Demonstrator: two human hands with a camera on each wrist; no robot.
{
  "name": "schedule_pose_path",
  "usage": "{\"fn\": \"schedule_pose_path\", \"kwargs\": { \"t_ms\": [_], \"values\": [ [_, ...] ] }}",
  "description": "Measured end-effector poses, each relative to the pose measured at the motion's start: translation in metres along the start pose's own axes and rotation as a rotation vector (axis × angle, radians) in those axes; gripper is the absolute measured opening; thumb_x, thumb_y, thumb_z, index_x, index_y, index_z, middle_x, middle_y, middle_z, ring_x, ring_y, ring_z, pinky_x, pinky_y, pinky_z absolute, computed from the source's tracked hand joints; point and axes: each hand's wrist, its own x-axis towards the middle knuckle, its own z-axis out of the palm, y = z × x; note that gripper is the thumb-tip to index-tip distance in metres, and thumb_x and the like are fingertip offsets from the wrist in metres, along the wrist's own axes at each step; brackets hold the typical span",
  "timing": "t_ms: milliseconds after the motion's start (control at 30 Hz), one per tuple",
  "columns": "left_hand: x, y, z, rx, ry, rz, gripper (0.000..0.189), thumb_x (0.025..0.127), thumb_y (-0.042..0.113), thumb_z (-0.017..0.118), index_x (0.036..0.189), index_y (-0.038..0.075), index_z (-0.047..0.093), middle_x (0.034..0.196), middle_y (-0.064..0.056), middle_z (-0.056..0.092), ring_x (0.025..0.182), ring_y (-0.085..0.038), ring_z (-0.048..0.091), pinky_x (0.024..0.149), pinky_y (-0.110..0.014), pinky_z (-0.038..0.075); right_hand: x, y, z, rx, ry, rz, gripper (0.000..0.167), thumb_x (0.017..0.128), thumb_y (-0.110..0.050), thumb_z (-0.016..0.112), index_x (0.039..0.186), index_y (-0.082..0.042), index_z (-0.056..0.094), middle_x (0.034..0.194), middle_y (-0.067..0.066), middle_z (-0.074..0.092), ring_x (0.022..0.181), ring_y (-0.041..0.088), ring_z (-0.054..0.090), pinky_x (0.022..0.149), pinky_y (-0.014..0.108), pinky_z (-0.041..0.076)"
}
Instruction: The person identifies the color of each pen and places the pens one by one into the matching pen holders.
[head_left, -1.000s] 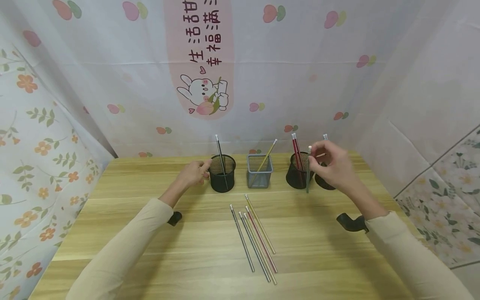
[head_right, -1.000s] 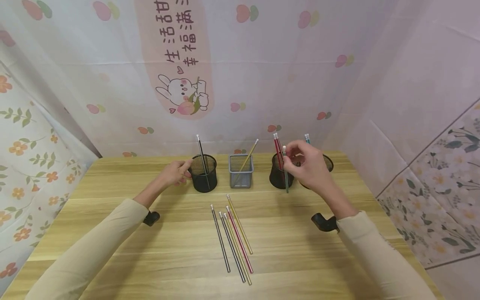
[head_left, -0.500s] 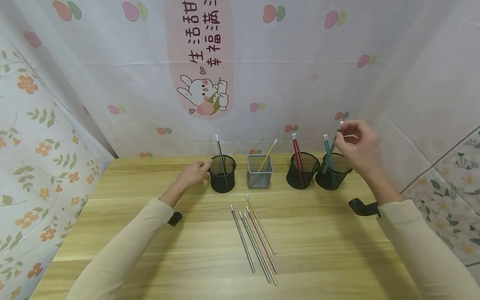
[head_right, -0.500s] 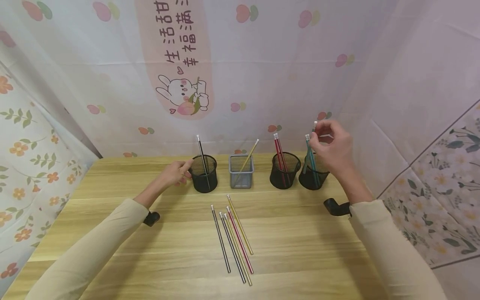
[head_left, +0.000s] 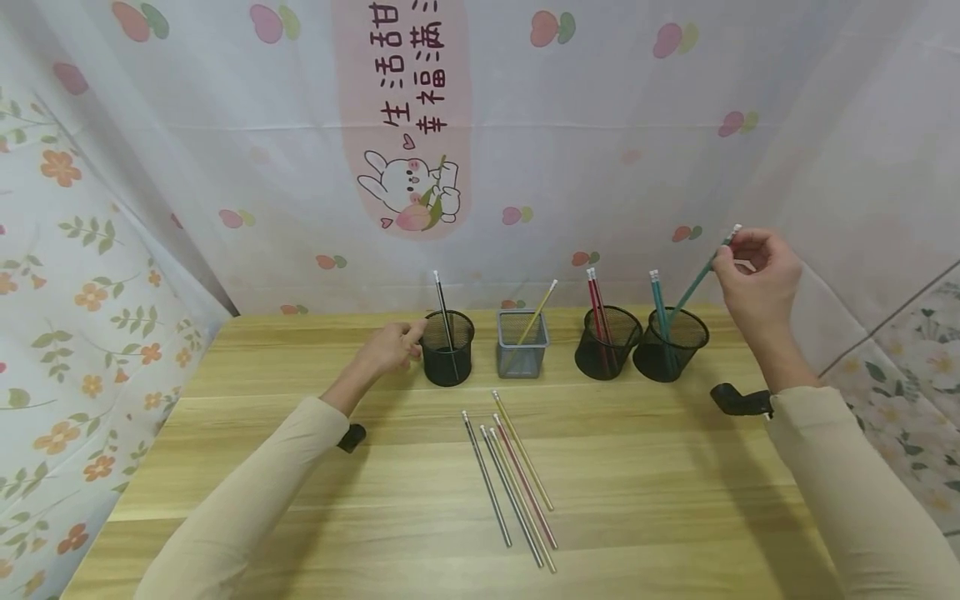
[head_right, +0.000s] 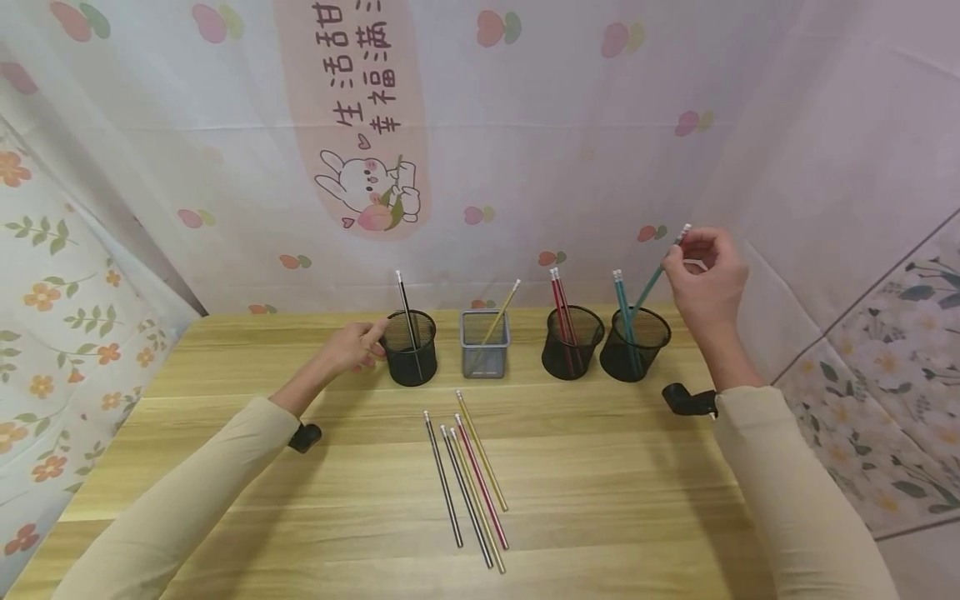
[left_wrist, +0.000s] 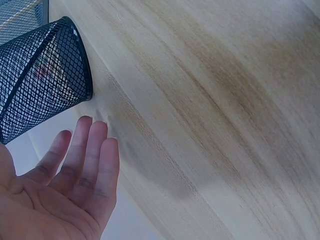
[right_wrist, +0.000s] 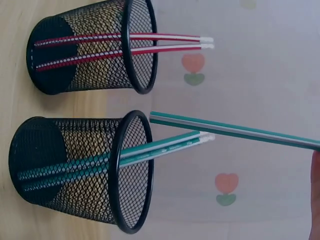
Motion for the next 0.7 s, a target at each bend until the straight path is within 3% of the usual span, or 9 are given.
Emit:
{"fn": "schedule_pose_path", "kwargs": {
  "t_ms": [133, 267, 433, 600, 700],
  "values": [
    [0.0, 0.001, 0.002, -0.011, 0.007, -0.009, 0.074, 0.108, 0.057, 0.032, 0.147, -0.005, 0.046, 0.113, -0.019, 0.07, 0.082, -0.033, 0.068, 0.078, -0.045, 0.055, 0.002, 0.002, -0.002, 0.0, 0.041, 0.027, 0.009, 0.092, 0.002, 0.061, 0.1, 0.002, 0.065, 0.097, 0.005, 0.062, 0.082, 0.009, 0.063, 0.071, 0.016, 0.051],
    [-0.001, 0.001, 0.002, -0.006, 0.005, -0.008, 0.073, 0.108, 0.056, 0.032, 0.147, -0.005, 0.046, 0.113, -0.02, 0.07, 0.082, -0.033, 0.068, 0.078, -0.046, 0.055, -0.003, 0.016, -0.002, -0.028, 0.01, 0.052, 0.012, 0.092, 0.003, 0.06, 0.103, 0.006, 0.063, 0.097, 0.003, 0.062, 0.083, 0.008, 0.062, 0.07, 0.014, 0.05],
    [0.001, 0.0, 0.002, 0.02, 0.01, -0.003, 0.073, 0.108, 0.056, 0.032, 0.146, -0.005, 0.048, 0.112, -0.019, 0.071, 0.082, -0.032, 0.069, 0.078, -0.044, 0.055, -0.021, 0.037, 0.004, -0.164, -0.132, 0.037, 0.018, 0.092, 0.001, 0.06, 0.108, 0.011, 0.06, 0.097, 0.005, 0.063, 0.083, 0.004, 0.061, 0.071, 0.012, 0.048],
    [0.002, -0.001, 0.002, 0.002, 0.008, -0.014, 0.074, 0.108, 0.057, 0.032, 0.147, -0.004, 0.047, 0.113, -0.019, 0.071, 0.083, -0.032, 0.068, 0.079, -0.045, 0.055, -0.036, 0.045, 0.011, -0.295, -0.338, 0.052, 0.018, 0.096, -0.001, 0.06, 0.11, 0.009, 0.059, 0.1, 0.017, 0.064, 0.085, 0.003, 0.056, 0.073, 0.009, 0.045],
    [0.001, 0.0, 0.002, -0.003, 0.009, -0.015, 0.073, 0.109, 0.056, 0.032, 0.148, -0.004, 0.046, 0.114, -0.019, 0.071, 0.084, -0.032, 0.068, 0.08, -0.046, 0.055, -0.039, 0.048, 0.013, -0.326, -0.408, 0.06, 0.016, 0.096, 0.0, 0.06, 0.11, 0.008, 0.059, 0.099, 0.02, 0.064, 0.084, 0.005, 0.056, 0.072, 0.007, 0.044]
  ]
}}
